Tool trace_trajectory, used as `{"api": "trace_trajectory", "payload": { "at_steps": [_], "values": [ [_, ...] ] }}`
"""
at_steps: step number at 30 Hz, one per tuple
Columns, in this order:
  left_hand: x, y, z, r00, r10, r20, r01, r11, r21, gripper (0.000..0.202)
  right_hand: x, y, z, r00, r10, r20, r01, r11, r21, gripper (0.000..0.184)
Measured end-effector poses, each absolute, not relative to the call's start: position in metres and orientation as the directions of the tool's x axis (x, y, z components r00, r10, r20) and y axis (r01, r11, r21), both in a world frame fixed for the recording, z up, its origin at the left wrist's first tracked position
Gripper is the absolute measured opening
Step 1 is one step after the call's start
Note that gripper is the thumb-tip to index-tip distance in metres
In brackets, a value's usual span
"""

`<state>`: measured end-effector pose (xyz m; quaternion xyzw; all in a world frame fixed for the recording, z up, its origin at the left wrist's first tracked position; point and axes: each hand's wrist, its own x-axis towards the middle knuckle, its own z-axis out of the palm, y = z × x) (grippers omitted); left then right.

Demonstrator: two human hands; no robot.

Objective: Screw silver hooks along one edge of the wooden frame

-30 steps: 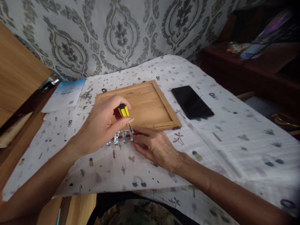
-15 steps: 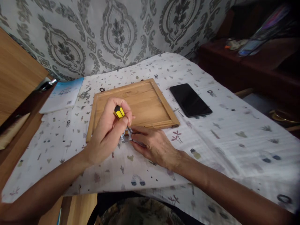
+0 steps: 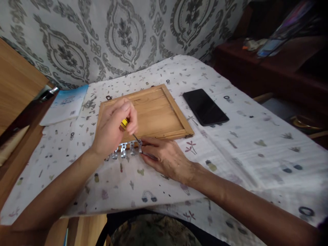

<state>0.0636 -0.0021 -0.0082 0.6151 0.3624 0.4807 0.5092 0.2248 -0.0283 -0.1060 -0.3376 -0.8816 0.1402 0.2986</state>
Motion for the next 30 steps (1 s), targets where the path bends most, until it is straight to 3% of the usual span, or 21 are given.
{"api": "trace_trajectory", "payload": {
  "at_steps": [3,9,13,18,24,30],
  "values": [
    [0.063,-0.008,-0.009,0.159,0.953,0.258,-0.026,-0.257,0.966,0.028,0.225,-0.028,-0.107,-0.590,0.676,0.441,0.507,0.736,-0.449,0.020],
    [0.074,-0.013,-0.012,-0.001,0.971,0.237,-0.213,-0.232,0.949,0.021,0.225,-0.028,-0.108,-0.577,0.656,0.486,0.498,0.755,-0.426,0.017],
    [0.071,-0.005,-0.010,0.169,0.962,0.216,-0.231,-0.175,0.957,0.034,0.225,-0.028,-0.108,-0.573,0.662,0.482,0.512,0.749,-0.420,0.014],
    [0.061,0.007,-0.009,0.414,0.894,0.173,-0.178,-0.107,0.978,0.028,0.225,-0.028,-0.108,-0.572,0.653,0.497,0.497,0.758,-0.423,0.015],
    [0.062,-0.001,-0.004,0.083,0.970,0.228,-0.067,-0.222,0.973,0.025,0.225,-0.028,-0.109,-0.579,0.637,0.510,0.491,0.771,-0.406,0.018],
    [0.072,-0.011,0.003,0.057,0.991,0.119,-0.215,-0.104,0.971,0.016,0.226,-0.028,-0.109,-0.575,0.628,0.524,0.477,0.778,-0.409,0.021]
  ]
}}
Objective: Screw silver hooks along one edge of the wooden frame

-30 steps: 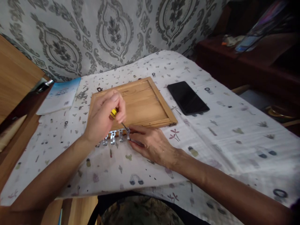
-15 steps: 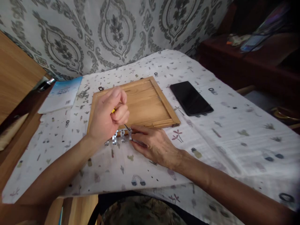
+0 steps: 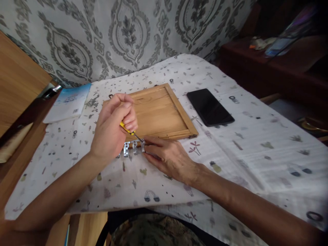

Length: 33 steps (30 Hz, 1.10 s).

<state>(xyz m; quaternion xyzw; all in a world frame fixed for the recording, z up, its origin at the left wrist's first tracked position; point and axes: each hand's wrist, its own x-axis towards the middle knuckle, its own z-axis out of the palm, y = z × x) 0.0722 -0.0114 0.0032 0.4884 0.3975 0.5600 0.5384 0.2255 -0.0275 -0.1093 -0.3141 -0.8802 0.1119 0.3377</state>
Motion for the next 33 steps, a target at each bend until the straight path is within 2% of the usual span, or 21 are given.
{"api": "trace_trajectory", "payload": {
  "at_steps": [4,8,10,12,15,17,20,22,24,26,28,30,33],
  "values": [
    [0.071,-0.007,0.000,0.152,0.975,0.162,-0.236,-0.123,0.964,0.016,0.225,-0.028,-0.109,-0.575,0.637,0.513,0.490,0.771,-0.407,0.020],
    [0.062,0.003,-0.003,0.400,0.901,0.170,-0.224,-0.084,0.971,0.006,0.225,-0.028,-0.108,-0.578,0.645,0.499,0.494,0.764,-0.415,0.018],
    [0.058,0.007,-0.002,0.469,0.866,0.172,-0.225,-0.071,0.972,0.005,0.225,-0.028,-0.108,-0.579,0.647,0.495,0.497,0.762,-0.415,0.017],
    [0.057,0.010,-0.002,0.404,0.899,0.168,-0.222,-0.082,0.972,0.009,0.225,-0.028,-0.108,-0.581,0.646,0.495,0.499,0.763,-0.411,0.017],
    [0.059,0.010,-0.003,0.138,0.981,0.137,-0.234,-0.102,0.967,0.022,0.225,-0.027,-0.108,-0.585,0.640,0.498,0.496,0.768,-0.404,0.019],
    [0.061,0.009,-0.005,0.015,0.993,0.121,-0.270,-0.113,0.956,0.027,0.225,-0.028,-0.109,-0.586,0.643,0.494,0.499,0.766,-0.405,0.021],
    [0.062,0.007,-0.007,-0.013,0.991,0.136,-0.289,-0.134,0.948,0.033,0.225,-0.028,-0.109,-0.583,0.653,0.484,0.507,0.757,-0.411,0.022],
    [0.062,0.007,-0.005,0.062,0.985,0.160,-0.279,-0.136,0.951,0.034,0.225,-0.029,-0.108,-0.583,0.654,0.482,0.507,0.757,-0.413,0.021],
    [0.062,0.007,-0.002,0.247,0.954,0.171,-0.254,-0.107,0.961,0.031,0.225,-0.028,-0.108,-0.582,0.655,0.482,0.504,0.756,-0.418,0.019],
    [0.063,0.008,0.003,0.481,0.866,0.138,-0.192,-0.050,0.980,0.026,0.224,-0.028,-0.107,-0.584,0.655,0.479,0.494,0.755,-0.431,0.018],
    [0.065,0.009,0.006,0.641,0.764,0.078,-0.115,-0.005,0.993,0.019,0.224,-0.027,-0.107,-0.590,0.655,0.472,0.483,0.755,-0.444,0.017],
    [0.069,0.009,0.007,0.686,0.725,0.057,-0.051,-0.030,0.998,0.014,0.224,-0.027,-0.108,-0.592,0.655,0.470,0.477,0.755,-0.450,0.017],
    [0.078,0.003,0.004,0.559,0.816,0.145,0.041,-0.202,0.979,0.017,0.225,-0.027,-0.109,-0.591,0.653,0.473,0.471,0.756,-0.454,0.017]
  ]
}}
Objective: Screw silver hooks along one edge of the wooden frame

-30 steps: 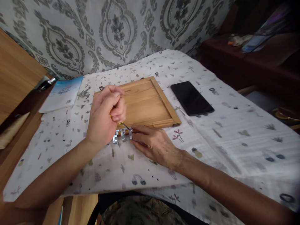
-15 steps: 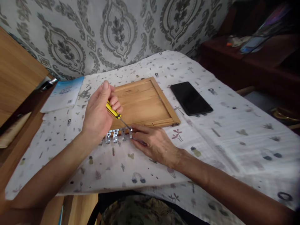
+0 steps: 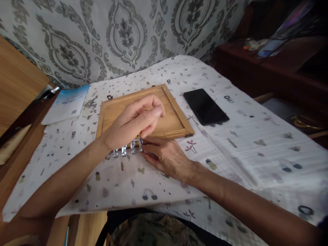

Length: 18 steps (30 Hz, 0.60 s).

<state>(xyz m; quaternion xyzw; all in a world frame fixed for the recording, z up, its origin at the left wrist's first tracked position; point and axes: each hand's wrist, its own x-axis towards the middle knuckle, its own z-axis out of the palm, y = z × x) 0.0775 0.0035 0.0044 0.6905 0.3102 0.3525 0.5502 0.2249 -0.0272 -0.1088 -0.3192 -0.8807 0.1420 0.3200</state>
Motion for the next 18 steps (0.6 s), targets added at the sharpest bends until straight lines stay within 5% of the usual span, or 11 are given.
{"api": "trace_trajectory", "payload": {
  "at_steps": [4,8,10,15,18],
  "values": [
    [0.088,-0.011,-0.004,0.227,0.919,0.321,0.003,-0.331,0.944,0.022,0.226,-0.028,-0.109,-0.589,0.660,0.466,0.472,0.749,-0.465,0.016],
    [0.093,-0.019,-0.009,0.129,0.939,0.319,-0.102,-0.308,0.946,0.024,0.225,-0.029,-0.107,-0.586,0.670,0.456,0.485,0.740,-0.466,0.015],
    [0.091,-0.016,-0.007,0.183,0.929,0.321,-0.135,-0.299,0.945,0.028,0.225,-0.029,-0.107,-0.588,0.670,0.454,0.488,0.741,-0.462,0.014],
    [0.080,0.003,0.002,0.628,0.766,0.137,-0.084,-0.108,0.991,0.028,0.225,-0.029,-0.107,-0.592,0.668,0.451,0.491,0.743,-0.455,0.013],
    [0.077,0.007,0.002,0.612,0.778,0.143,-0.048,-0.144,0.988,0.025,0.225,-0.029,-0.106,-0.587,0.674,0.449,0.500,0.738,-0.454,0.014]
  ]
}}
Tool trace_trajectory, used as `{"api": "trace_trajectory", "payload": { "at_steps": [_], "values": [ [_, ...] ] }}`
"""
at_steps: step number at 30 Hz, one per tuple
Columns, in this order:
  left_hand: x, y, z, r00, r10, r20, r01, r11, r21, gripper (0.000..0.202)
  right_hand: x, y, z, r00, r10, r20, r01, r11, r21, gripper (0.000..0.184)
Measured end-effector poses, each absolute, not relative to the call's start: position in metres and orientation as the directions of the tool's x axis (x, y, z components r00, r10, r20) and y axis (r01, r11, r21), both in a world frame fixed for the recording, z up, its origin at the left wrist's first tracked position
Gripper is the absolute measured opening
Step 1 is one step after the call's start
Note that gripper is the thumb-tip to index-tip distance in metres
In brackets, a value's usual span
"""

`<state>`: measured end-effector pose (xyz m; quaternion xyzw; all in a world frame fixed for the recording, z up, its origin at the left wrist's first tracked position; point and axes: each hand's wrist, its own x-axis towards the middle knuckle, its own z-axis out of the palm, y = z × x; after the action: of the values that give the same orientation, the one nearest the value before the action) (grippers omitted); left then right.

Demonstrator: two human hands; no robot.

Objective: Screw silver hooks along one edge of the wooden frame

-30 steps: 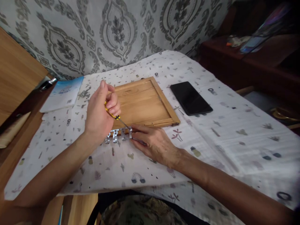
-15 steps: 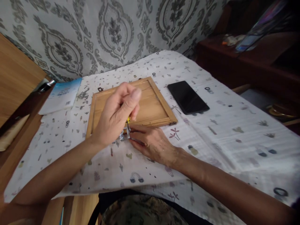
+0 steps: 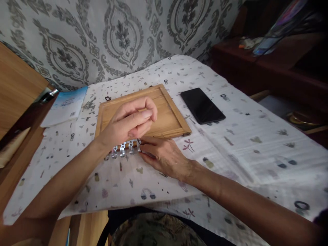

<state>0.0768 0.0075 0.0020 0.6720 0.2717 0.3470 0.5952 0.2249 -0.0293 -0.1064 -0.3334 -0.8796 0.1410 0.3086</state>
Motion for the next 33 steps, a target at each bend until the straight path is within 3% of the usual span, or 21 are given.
{"api": "trace_trajectory", "payload": {
  "at_steps": [4,8,11,15,17,20,23,25,30,33],
  "values": [
    [0.084,-0.004,-0.005,0.303,0.907,0.292,0.033,-0.316,0.948,0.024,0.225,-0.029,-0.106,-0.591,0.676,0.441,0.498,0.735,-0.460,0.016],
    [0.093,-0.012,-0.007,0.131,0.951,0.280,-0.073,-0.273,0.959,0.021,0.225,-0.029,-0.106,-0.582,0.688,0.434,0.500,0.724,-0.475,0.016],
    [0.089,-0.006,-0.005,0.273,0.924,0.267,-0.175,-0.226,0.958,0.024,0.225,-0.030,-0.106,-0.578,0.692,0.433,0.503,0.720,-0.478,0.014],
    [0.079,0.005,-0.002,0.584,0.800,0.140,-0.120,-0.086,0.989,0.024,0.225,-0.030,-0.105,-0.575,0.697,0.428,0.513,0.715,-0.475,0.014],
    [0.078,0.006,-0.003,0.521,0.835,0.176,-0.091,-0.150,0.984,0.023,0.225,-0.030,-0.105,-0.580,0.695,0.425,0.510,0.717,-0.475,0.014],
    [0.085,-0.001,-0.005,0.267,0.922,0.280,-0.030,-0.282,0.959,0.023,0.225,-0.029,-0.105,-0.591,0.686,0.423,0.501,0.724,-0.475,0.015],
    [0.093,-0.009,-0.006,0.117,0.958,0.261,-0.074,-0.254,0.964,0.022,0.225,-0.029,-0.106,-0.589,0.685,0.428,0.497,0.725,-0.476,0.015],
    [0.092,-0.008,-0.006,0.151,0.953,0.262,-0.163,-0.237,0.958,0.023,0.225,-0.029,-0.107,-0.583,0.687,0.434,0.497,0.724,-0.479,0.015],
    [0.076,0.011,-0.004,0.507,0.839,0.198,-0.192,-0.114,0.975,0.024,0.225,-0.029,-0.107,-0.574,0.691,0.440,0.501,0.721,-0.479,0.016],
    [0.074,0.013,-0.006,0.405,0.887,0.221,-0.151,-0.174,0.973,0.019,0.225,-0.029,-0.107,-0.577,0.692,0.434,0.504,0.719,-0.478,0.017]
  ]
}}
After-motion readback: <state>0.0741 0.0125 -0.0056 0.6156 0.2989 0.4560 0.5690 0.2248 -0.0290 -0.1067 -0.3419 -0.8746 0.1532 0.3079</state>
